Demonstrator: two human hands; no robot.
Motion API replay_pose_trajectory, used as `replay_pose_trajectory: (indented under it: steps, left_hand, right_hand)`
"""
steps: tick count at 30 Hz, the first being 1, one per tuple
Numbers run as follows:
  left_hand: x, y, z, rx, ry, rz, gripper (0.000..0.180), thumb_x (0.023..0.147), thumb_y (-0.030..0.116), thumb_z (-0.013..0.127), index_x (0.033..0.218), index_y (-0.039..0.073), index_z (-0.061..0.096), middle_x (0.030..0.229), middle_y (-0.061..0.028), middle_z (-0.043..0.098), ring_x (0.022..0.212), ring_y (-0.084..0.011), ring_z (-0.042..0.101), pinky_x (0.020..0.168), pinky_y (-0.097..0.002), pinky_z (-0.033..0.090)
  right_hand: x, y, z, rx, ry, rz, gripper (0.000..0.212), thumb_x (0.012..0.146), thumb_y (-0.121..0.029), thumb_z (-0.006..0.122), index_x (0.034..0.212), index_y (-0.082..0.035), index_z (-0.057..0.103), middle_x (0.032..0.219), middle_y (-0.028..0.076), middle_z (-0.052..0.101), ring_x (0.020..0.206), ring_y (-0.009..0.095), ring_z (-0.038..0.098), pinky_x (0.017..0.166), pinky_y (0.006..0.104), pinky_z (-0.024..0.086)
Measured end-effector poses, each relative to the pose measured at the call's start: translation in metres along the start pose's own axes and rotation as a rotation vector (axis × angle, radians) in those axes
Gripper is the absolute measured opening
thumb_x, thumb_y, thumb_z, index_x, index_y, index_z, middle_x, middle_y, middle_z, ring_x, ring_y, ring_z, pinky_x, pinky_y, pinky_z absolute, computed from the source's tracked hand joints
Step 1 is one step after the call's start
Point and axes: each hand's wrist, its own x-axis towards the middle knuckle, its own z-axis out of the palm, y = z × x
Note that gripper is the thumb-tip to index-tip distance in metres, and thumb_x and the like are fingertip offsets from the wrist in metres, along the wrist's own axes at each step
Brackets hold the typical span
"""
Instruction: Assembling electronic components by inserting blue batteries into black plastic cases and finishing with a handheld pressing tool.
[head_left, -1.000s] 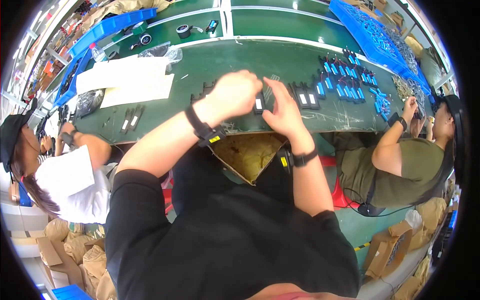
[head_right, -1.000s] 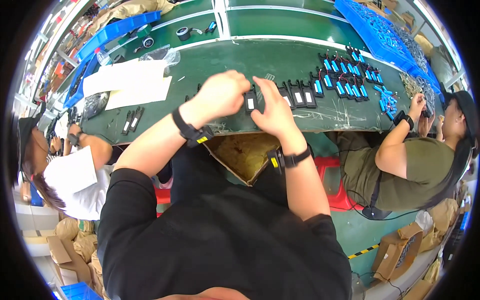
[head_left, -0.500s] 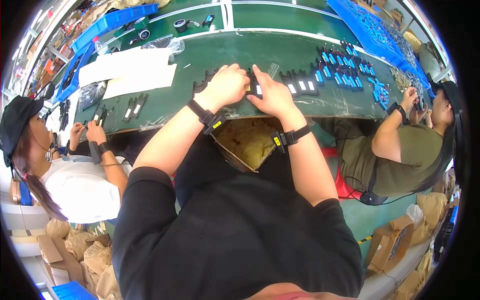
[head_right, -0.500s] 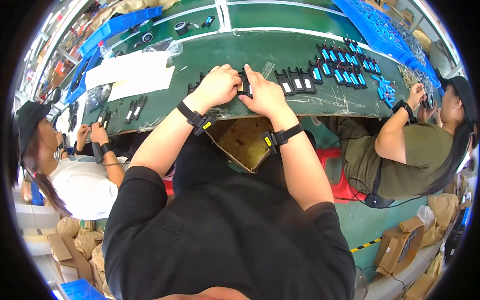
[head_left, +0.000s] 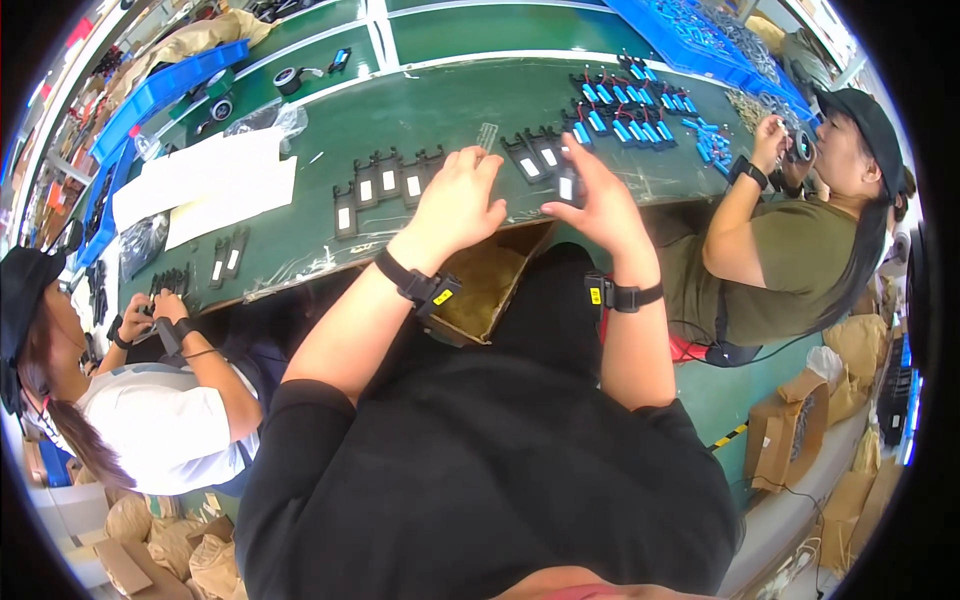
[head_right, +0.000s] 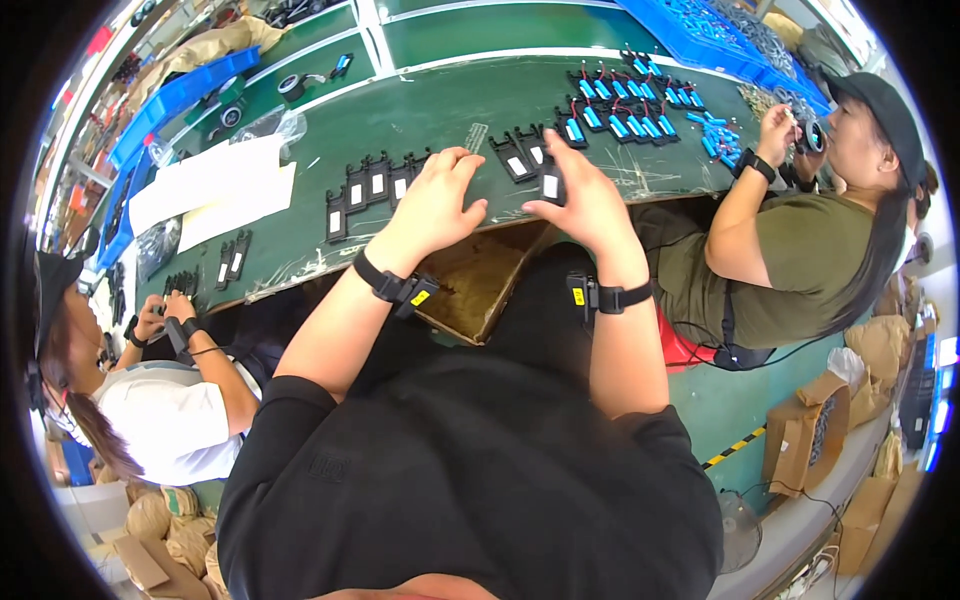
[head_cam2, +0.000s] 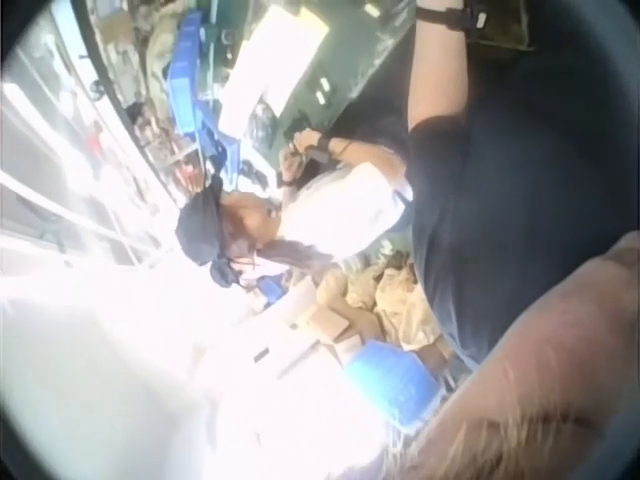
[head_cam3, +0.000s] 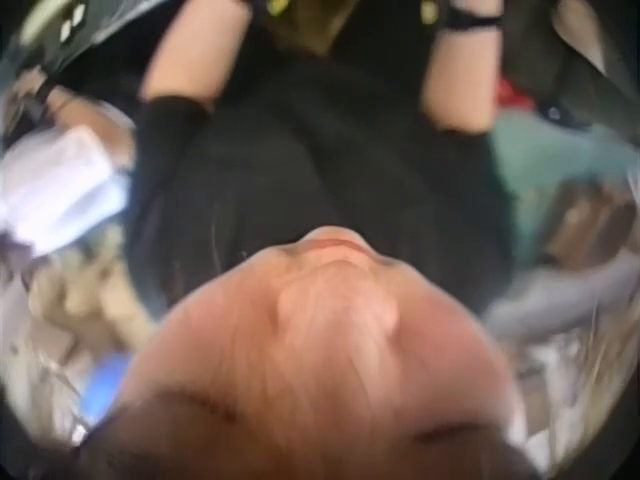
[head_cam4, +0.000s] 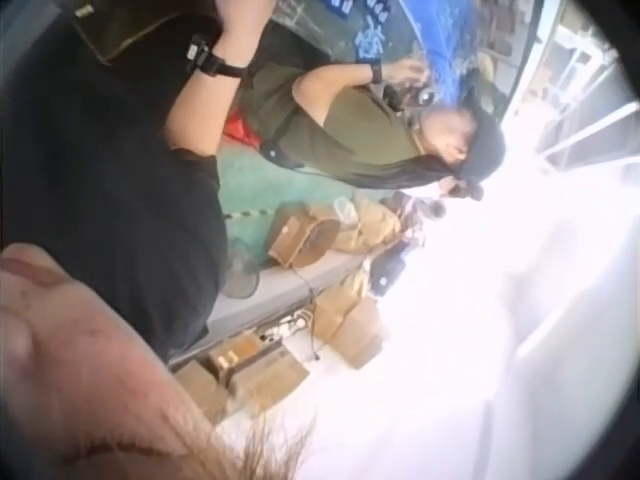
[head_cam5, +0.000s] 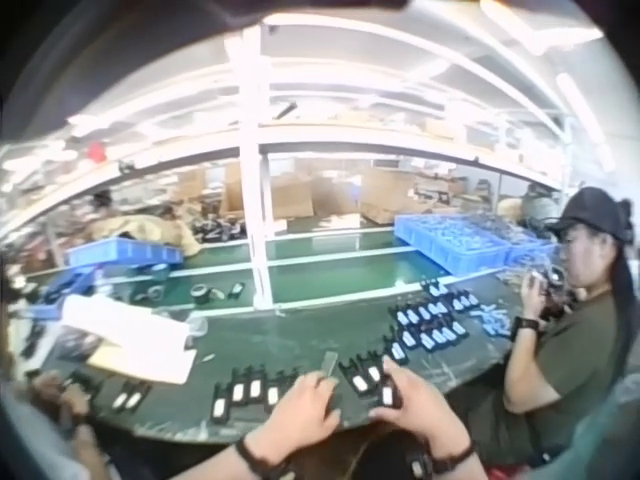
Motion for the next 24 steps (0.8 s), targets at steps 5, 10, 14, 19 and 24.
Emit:
replay_pose_trajectory:
  steps: [5,10,14,19,24]
  left_hand:
    - [0.019,0.023,0.037,0.083,-0.073,-0.091,0.089,0.091,0.037,0.085,0.158,-0.005,0.045,0.157,-0.0359,0.050,0.145,-0.0485,0.053,0.121,-0.0506,0.047]
    - [0.044,0.011,0.058,0.134,0.025,-0.090,0.087,0.089,0.038,0.088,0.155,-0.003,0.049,0.147,-0.0275,0.058,0.135,-0.0447,0.059,0.113,-0.0519,0.053]
    - [0.048,0.005,0.060,0.051,0.107,-0.079,0.078,0.089,0.031,0.089,0.150,-0.002,0.054,0.140,-0.0245,0.061,0.129,-0.0439,0.061,0.110,-0.0499,0.054]
    - [0.025,0.003,0.035,-0.005,0.260,0.030,0.059,0.090,0.019,0.085,0.140,-0.001,0.062,0.137,-0.0230,0.063,0.126,-0.0441,0.063,0.106,-0.0496,0.056]
    - [-0.035,0.016,-0.025,-0.396,0.172,0.038,0.044,0.092,0.008,0.081,0.132,0.002,0.066,0.125,-0.0178,0.067,0.105,-0.0311,0.073,0.089,-0.0408,0.061]
  right_hand:
    - [-0.019,0.035,-0.017,-0.081,-0.038,0.078,0.103,0.080,-0.019,0.096,0.169,-0.012,0.044,0.146,0.016,0.070,0.125,0.034,0.067,0.108,0.0450,0.055]
    - [-0.004,0.044,-0.007,-0.056,-0.120,-0.139,0.096,0.075,-0.023,0.096,0.160,-0.007,0.055,0.138,0.014,0.073,0.120,0.036,0.063,0.111,0.0457,0.052]
    - [0.018,0.061,0.006,-0.127,-0.069,-0.124,0.086,0.078,-0.027,0.095,0.154,-0.007,0.060,0.142,0.013,0.072,0.126,0.037,0.062,0.113,0.0485,0.050]
    - [0.032,0.050,0.025,-0.300,0.137,-0.241,0.068,0.079,-0.025,0.092,0.141,-0.007,0.069,0.144,0.013,0.068,0.133,0.039,0.058,0.112,0.0503,0.049]
    - [0.002,-0.007,0.044,0.064,0.335,-0.289,0.038,0.085,-0.005,0.083,0.122,-0.002,0.073,0.115,0.016,0.073,0.110,0.038,0.067,0.098,0.0471,0.056]
